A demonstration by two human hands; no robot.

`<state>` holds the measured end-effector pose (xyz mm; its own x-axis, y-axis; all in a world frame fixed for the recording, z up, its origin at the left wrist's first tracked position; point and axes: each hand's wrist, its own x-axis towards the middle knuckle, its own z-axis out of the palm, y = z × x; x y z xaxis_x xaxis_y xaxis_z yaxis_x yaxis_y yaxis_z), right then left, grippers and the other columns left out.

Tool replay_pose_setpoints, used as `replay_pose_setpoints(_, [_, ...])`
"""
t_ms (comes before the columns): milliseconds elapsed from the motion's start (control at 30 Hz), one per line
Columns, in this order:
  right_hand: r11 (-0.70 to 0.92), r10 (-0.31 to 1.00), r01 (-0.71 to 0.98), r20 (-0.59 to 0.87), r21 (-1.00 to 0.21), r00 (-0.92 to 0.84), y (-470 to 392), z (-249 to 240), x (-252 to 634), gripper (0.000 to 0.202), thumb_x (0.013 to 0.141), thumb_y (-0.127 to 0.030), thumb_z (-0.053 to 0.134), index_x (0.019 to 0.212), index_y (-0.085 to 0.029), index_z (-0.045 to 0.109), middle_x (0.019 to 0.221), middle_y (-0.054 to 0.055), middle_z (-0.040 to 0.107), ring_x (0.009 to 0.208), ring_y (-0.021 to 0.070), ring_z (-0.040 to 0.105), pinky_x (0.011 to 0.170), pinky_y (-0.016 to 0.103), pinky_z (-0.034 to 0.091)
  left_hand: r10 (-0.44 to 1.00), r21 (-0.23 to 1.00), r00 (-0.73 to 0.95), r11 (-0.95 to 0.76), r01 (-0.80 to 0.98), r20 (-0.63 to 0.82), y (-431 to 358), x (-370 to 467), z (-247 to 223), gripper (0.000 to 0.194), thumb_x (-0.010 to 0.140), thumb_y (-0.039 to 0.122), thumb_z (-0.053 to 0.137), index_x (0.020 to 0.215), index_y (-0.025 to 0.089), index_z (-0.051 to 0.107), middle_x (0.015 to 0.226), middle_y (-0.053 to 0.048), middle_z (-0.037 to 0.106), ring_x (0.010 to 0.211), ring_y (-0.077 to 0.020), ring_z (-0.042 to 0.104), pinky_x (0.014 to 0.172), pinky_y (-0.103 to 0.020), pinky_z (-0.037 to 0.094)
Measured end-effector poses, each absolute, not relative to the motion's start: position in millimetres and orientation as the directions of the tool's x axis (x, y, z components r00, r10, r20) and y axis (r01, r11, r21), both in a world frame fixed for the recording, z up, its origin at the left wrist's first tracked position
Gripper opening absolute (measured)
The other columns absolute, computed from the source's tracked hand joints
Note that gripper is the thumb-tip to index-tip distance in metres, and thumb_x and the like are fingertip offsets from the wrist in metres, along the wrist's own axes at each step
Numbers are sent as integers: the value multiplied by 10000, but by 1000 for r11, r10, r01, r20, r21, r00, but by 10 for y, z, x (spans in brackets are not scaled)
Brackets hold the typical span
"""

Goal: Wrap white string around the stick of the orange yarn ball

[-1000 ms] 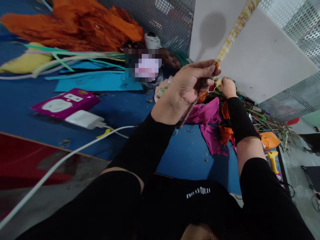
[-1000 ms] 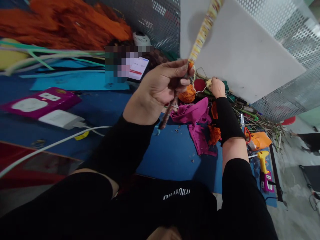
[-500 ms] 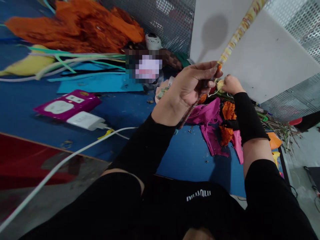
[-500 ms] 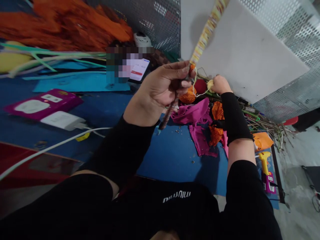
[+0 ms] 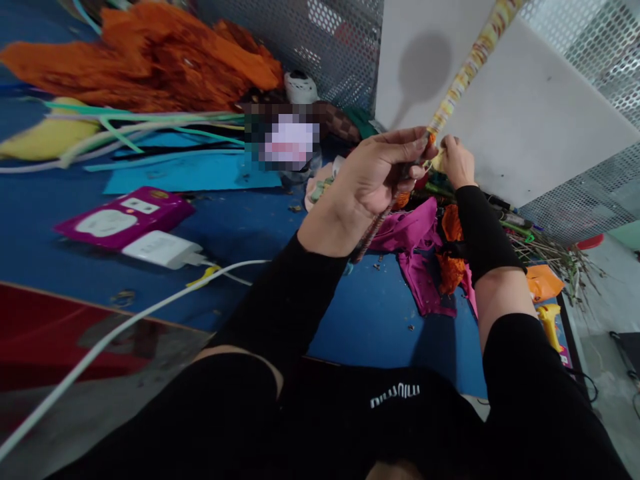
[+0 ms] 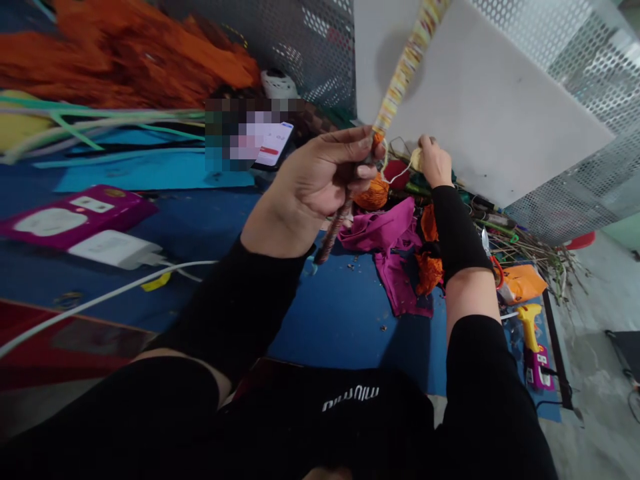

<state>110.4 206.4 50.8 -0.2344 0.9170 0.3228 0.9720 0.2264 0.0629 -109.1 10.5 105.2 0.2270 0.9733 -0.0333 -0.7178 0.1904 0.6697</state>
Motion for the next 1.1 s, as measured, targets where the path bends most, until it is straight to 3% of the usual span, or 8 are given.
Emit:
replay_pose_setpoints(67, [238, 915, 967, 315, 85, -253, 2079, 500, 1063, 399, 1089, -194, 385, 1393, -220, 642, 1467, 146, 663, 1140, 261, 703, 1030, 417, 544, 972, 676, 230, 197, -710, -41, 117, -1092, 1037, 299, 1051, 73, 666, 775, 167, 732, 718, 2, 733, 468, -40, 517, 415, -160, 283])
replay_pose_setpoints(200, [137, 945, 986, 286, 98, -160, 2138, 487, 1054, 408, 1061, -118, 394, 1351, -145, 679, 1527, 223, 596, 1204, 327, 727, 1054, 476, 556, 975, 664, 221, 168, -729, -4, 99, -1087, 1026, 345, 1077, 40, 610, 768, 134, 733, 697, 6, 706, 450, -22, 514, 411, -135, 267])
replay_pose_setpoints(333, [130, 987, 987, 87, 100, -138, 2263, 528, 1133, 358, 991, -113, 548, 1296, -141, 734, 1366, 210, 731, 1271, 343, 707, 1098, 469, 544, 981, 650, 194, 154, -744, -10, 91, -1075, 1041, 347, 1071, 24, 604, 771, 133, 741, 688, 0, 714, 457, -27, 502, 415, -147, 284])
replay_pose_setpoints(500, [180, 983, 981, -59, 75, -176, 2367, 613, 1235, 293, 885, -152, 707, 1167, -141, 787, 1203, 163, 811, 1058, 274, 729, 976, 402, 575, 984, 635, 171, 162, -755, -48, 134, -1074, 1042, 387, 1088, 14, 552, 771, 136, 738, 679, 3, 714, 460, -34, 482, 453, -171, 306])
replay_pose_setpoints(567, [191, 981, 979, -53, 68, -188, 2339, 607, 1257, 377, 854, -191, 774, 1229, -153, 762, 1228, 145, 813, 1039, 261, 721, 957, 387, 582, 983, 636, 173, 169, -753, -57, 140, -1074, 1035, 358, 1076, 29, 586, 770, 148, 729, 692, 5, 712, 467, -44, 471, 454, -189, 292])
replay_pose_setpoints(667, [185, 982, 979, 22, 89, -187, 2259, 543, 1264, 492, 851, -200, 793, 1333, -147, 711, 1333, 173, 785, 1164, 302, 714, 1040, 419, 571, 980, 634, 196, 176, -753, -39, 122, -1069, 1030, 314, 1062, 17, 612, 796, 138, 726, 695, 4, 698, 488, -48, 472, 452, -200, 266])
replay_pose_setpoints(867, [137, 983, 983, 107, 125, -151, 2185, 438, 1207, 384, 980, -178, 601, 1343, -97, 698, 1429, 235, 728, 1336, 353, 681, 1173, 497, 518, 975, 651, 220, 185, -736, -29, 83, -1060, 1043, 279, 1026, 2, 672, 805, 165, 717, 674, 16, 676, 512, -54, 469, 462, -205, 299])
replay_pose_setpoints(1100, [95, 964, 993, 245, 65, -108, 2154, 540, 1094, 409, 996, -172, 468, 1357, -133, 657, 1391, 225, 712, 1317, 406, 674, 1115, 540, 531, 980, 635, 190, 183, -750, -58, 118, -1068, 1054, 332, 1074, 29, 598, 785, 151, 705, 683, 9, 684, 482, -47, 467, 444, -191, 278])
